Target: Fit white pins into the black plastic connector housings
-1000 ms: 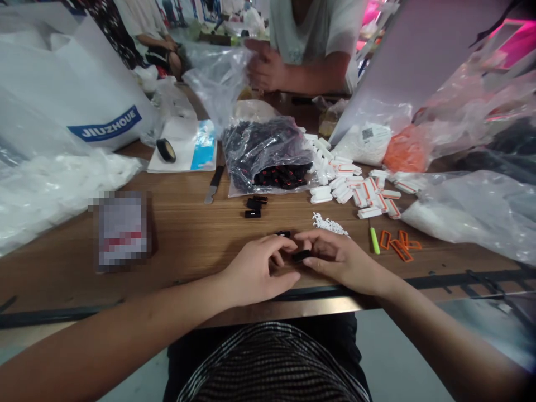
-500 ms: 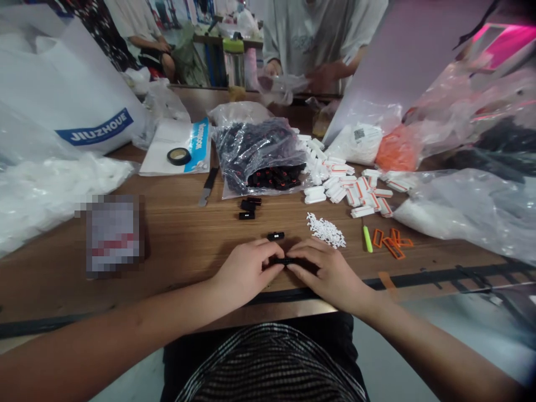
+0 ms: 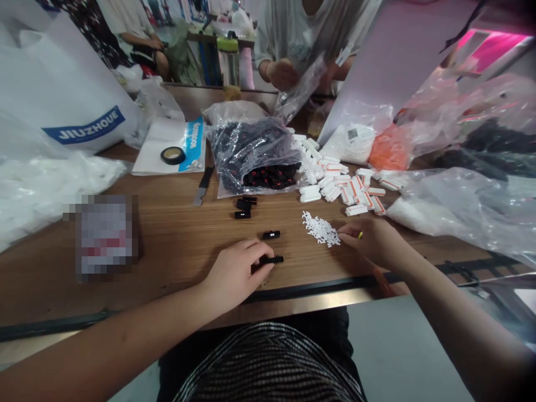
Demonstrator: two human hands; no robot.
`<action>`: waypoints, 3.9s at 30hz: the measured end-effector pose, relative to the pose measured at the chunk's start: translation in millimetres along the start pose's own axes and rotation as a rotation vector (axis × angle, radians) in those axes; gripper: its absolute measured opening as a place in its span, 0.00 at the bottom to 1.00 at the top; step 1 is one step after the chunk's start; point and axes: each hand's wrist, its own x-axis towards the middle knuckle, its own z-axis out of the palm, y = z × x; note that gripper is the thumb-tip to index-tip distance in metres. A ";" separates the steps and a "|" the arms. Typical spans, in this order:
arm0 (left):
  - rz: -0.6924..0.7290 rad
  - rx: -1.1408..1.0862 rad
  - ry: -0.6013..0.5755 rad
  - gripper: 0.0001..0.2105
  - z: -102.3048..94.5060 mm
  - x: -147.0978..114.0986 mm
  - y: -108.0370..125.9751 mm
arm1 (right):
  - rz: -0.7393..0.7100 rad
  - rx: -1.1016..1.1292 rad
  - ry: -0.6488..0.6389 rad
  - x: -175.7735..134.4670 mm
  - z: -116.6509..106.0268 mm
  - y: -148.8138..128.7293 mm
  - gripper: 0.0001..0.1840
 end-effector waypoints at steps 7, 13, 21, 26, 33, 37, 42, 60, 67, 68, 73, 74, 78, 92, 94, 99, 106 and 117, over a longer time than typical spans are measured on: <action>0.001 0.000 0.012 0.03 -1.1 3.7 1.4 | -0.055 -0.269 0.029 8.7 -10.3 -7.8 0.10; 0.002 -0.013 0.008 0.03 -1.5 4.6 -0.5 | -0.072 -0.210 0.023 12.1 -13.5 7.6 0.11; -0.008 -0.019 -0.011 0.04 -2.0 6.3 -2.8 | -0.084 -0.035 -0.045 8.8 -13.5 5.0 0.10; -0.009 -0.026 -0.013 0.03 -2.1 7.0 -2.9 | -0.168 -0.203 0.056 10.4 -7.9 0.8 0.10; -0.005 -0.037 -0.010 0.03 -2.3 6.2 -2.8 | -0.295 -0.360 0.168 4.7 -1.0 -2.5 0.17; 0.003 -0.033 -0.011 0.03 -3.1 6.1 -2.5 | -0.209 -0.131 0.160 2.8 -3.1 3.0 0.14; -0.002 -0.028 -0.011 0.03 -1.8 6.2 -5.2 | 0.070 0.119 0.079 9.2 -10.5 14.5 0.12; -0.023 -0.018 -0.014 0.03 -4.0 7.5 -0.4 | 0.019 -0.022 0.048 14.8 -6.5 12.2 0.10; -0.048 -0.002 -0.002 0.03 -3.4 7.5 2.7 | -0.302 0.327 0.151 -1.3 -2.7 -70.2 0.09; -0.053 0.000 -0.001 0.04 -3.3 7.3 3.3 | -0.391 0.370 0.121 -3.5 0.4 -84.3 0.09; -0.039 0.012 0.002 0.04 -2.9 6.2 3.6 | -0.528 0.408 0.058 -6.9 16.7 -120.6 0.05; -0.033 0.010 0.004 0.03 -2.8 6.0 3.2 | -0.525 0.396 0.061 -6.4 18.7 -121.5 0.05; -0.026 0.009 0.011 0.04 -1.9 5.1 0.9 | -0.515 0.334 0.089 -4.5 21.0 -119.8 0.05; -0.030 0.017 0.015 0.04 -2.1 5.9 1.7 | -0.584 0.145 0.108 -7.1 19.5 -131.2 0.10; -0.036 0.006 0.014 0.05 -1.7 6.0 1.3 | -0.631 0.079 0.141 -9.3 18.9 -132.7 0.11; -0.047 -0.009 0.028 0.05 -1.0 6.5 0.7 | -0.655 0.045 0.224 -15.3 20.8 -127.7 0.10; -0.069 -0.026 0.018 0.05 -1.6 7.3 1.5 | -0.668 0.000 0.272 -17.3 24.9 -125.5 0.10; -0.080 0.009 0.018 0.04 -2.5 7.5 3.0 | -0.399 0.159 0.335 24.5 -1.7 -73.0 0.10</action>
